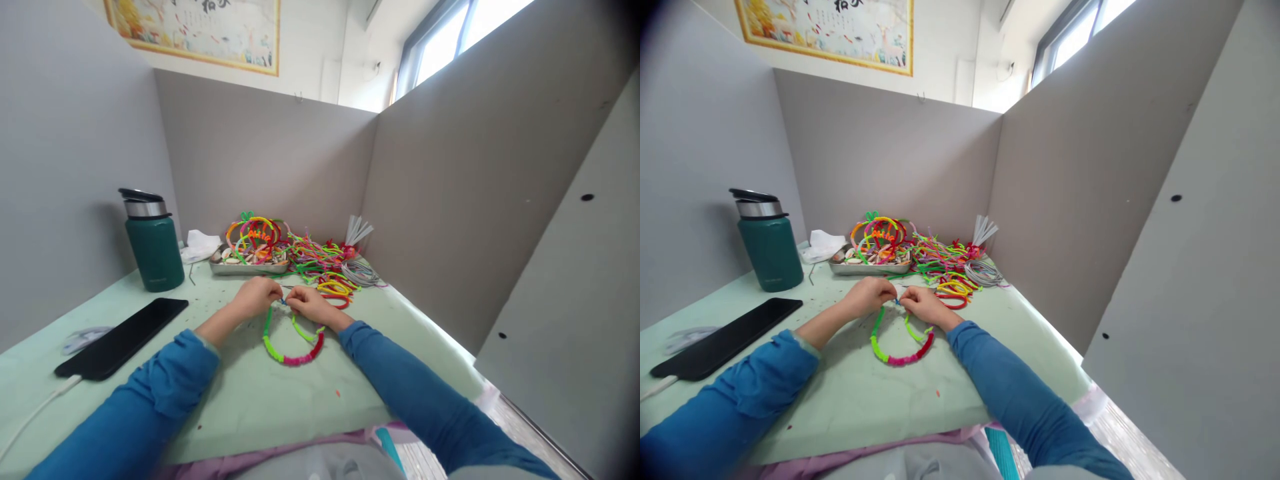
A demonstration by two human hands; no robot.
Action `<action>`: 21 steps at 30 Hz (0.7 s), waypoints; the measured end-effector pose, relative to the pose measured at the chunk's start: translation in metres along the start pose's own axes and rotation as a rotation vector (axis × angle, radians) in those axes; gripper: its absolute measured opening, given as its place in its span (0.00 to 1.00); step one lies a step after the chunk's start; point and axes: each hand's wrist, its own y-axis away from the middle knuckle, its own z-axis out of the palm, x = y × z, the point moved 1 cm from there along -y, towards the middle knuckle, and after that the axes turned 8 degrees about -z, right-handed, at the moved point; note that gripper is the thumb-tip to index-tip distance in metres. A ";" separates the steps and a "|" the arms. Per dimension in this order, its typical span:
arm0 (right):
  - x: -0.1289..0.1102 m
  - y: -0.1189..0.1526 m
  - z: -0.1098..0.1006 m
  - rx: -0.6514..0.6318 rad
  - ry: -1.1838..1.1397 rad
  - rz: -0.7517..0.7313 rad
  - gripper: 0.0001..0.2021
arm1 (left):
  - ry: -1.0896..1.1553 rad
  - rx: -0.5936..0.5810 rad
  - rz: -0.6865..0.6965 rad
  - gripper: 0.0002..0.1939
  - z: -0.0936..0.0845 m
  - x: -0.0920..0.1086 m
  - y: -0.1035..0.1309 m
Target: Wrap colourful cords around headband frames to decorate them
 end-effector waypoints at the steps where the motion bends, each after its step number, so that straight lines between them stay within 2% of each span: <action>1: 0.001 -0.001 0.000 0.011 0.013 0.003 0.07 | -0.044 0.027 0.006 0.12 -0.001 0.002 0.001; 5: 0.002 -0.003 -0.001 0.074 0.048 0.036 0.06 | -0.172 0.107 0.047 0.13 -0.001 0.012 0.006; 9: 0.000 -0.004 -0.001 0.116 0.070 0.058 0.06 | -0.214 0.136 0.075 0.13 0.000 0.016 0.009; 17: 0.003 -0.003 -0.001 0.142 0.011 0.048 0.07 | -0.158 0.132 0.030 0.10 0.006 0.012 0.010; 21: 0.005 -0.003 -0.002 0.140 -0.006 0.046 0.07 | -0.071 0.087 -0.004 0.08 0.005 0.010 0.008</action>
